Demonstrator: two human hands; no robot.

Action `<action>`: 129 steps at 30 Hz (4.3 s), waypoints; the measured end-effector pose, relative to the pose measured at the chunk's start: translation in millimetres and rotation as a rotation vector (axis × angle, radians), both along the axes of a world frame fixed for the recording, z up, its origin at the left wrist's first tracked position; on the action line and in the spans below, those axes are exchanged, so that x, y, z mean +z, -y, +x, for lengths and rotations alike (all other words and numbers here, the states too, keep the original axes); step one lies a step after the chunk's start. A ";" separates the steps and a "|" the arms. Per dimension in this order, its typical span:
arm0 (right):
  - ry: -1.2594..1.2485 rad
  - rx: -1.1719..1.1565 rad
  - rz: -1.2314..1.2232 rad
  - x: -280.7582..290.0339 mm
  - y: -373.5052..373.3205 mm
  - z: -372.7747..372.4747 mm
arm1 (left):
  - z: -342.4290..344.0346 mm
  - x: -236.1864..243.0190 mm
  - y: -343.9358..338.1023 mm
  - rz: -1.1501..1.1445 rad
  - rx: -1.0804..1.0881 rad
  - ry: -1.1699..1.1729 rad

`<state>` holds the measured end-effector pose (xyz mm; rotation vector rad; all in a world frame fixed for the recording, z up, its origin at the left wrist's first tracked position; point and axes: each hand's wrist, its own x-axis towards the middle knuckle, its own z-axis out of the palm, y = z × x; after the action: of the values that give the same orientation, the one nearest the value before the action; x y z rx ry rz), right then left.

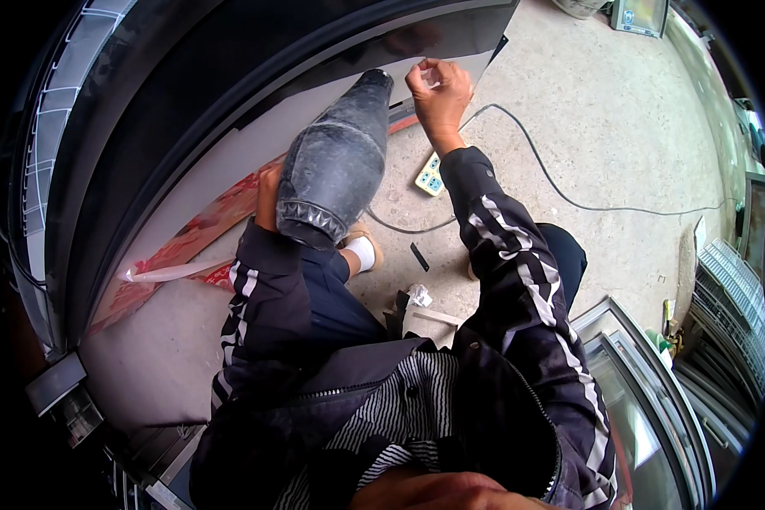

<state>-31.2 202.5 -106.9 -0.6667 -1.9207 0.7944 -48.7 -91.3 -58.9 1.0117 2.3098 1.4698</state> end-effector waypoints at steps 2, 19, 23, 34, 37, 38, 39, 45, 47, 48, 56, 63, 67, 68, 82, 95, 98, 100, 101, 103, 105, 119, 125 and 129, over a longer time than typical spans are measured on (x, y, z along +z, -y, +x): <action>-0.030 0.012 -0.012 -4.2 1.6 1.8 | -0.4 0.2 -0.4 0.000 0.000 0.000; -0.114 -0.106 -0.206 -10.0 4.2 -8.5 | 2.1 2.1 -0.2 -0.009 -0.006 -0.010; -0.092 -0.093 -0.206 -10.4 4.9 -7.0 | 2.4 1.7 2.1 -0.015 -0.002 -0.008; -0.130 -0.095 -0.312 -11.5 6.2 -9.2 | 2.5 4.1 3.9 -0.017 -0.006 -0.010; -0.118 -0.120 -0.296 -10.4 5.9 -9.2 | 2.3 5.0 4.8 -0.016 -0.006 -0.015; -0.132 -0.118 -0.302 -9.6 5.6 -9.1 | 2.0 5.2 4.8 -0.016 -0.006 -0.017; -0.144 -0.118 -0.308 -7.5 5.7 -8.3 | 2.2 5.1 4.8 -0.016 -0.006 -0.016; -0.139 -0.050 -0.242 -2.9 5.0 -7.9 | 1.4 6.1 6.6 -0.015 -0.007 -0.019; -0.153 -0.027 -0.256 -0.6 2.9 -7.2 | 1.1 4.9 5.8 -0.014 -0.008 -0.016; -0.160 -0.014 -0.264 -0.1 1.8 -7.2 | 0.9 5.2 5.6 -0.014 -0.008 -0.018; -0.008 -0.046 0.043 -7.0 2.6 -3.6 | -0.7 4.6 5.7 -0.015 -0.008 -0.019; -0.084 -0.008 0.245 0.0 -1.2 2.8 | -0.8 3.7 7.1 -0.014 -0.001 -0.020; -0.114 0.133 0.084 -5.5 -3.3 0.7 | -1.4 3.6 6.2 -0.012 -0.005 -0.021; -0.118 0.138 0.074 -5.9 -3.1 0.7 | -1.0 3.2 6.0 -0.013 -0.004 -0.023; -0.139 0.166 -0.135 -6.2 -8.5 -0.1 | -0.5 3.9 8.2 -0.014 -0.002 -0.022; -0.188 0.196 -0.340 4.5 0.6 -3.9 | -1.9 4.4 7.1 -0.016 -0.001 -0.026; -0.168 0.195 -0.300 1.9 -0.6 -4.3 | -2.2 5.0 7.1 -0.019 -0.001 -0.027; -0.158 0.202 -0.249 4.0 -0.8 -3.2 | -1.7 4.8 6.8 -0.019 0.000 -0.025; -0.157 0.204 -0.217 4.8 -0.3 -2.0 | -1.7 4.9 7.2 -0.019 0.000 -0.025; -0.152 0.216 -0.171 3.7 0.2 -0.1 | -2.5 3.7 7.2 -0.017 -0.001 -0.024; -0.148 0.242 -0.145 1.8 2.3 1.5 | -2.3 3.3 7.5 -0.016 -0.001 -0.021; -0.030 0.411 0.052 11.3 10.4 26.4 | 0.0 6.9 21.0 -0.015 0.013 -0.017; -0.059 0.511 0.157 23.9 13.0 33.1 | 2.3 7.1 27.6 -0.012 0.019 -0.017; 0.016 0.760 0.038 23.2 23.3 38.7 | 2.8 7.7 31.7 -0.013 0.025 -0.017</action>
<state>7.6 179.2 -83.7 0.1160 -2.2087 1.2008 -45.9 -123.0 -51.2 0.9993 2.3486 1.4595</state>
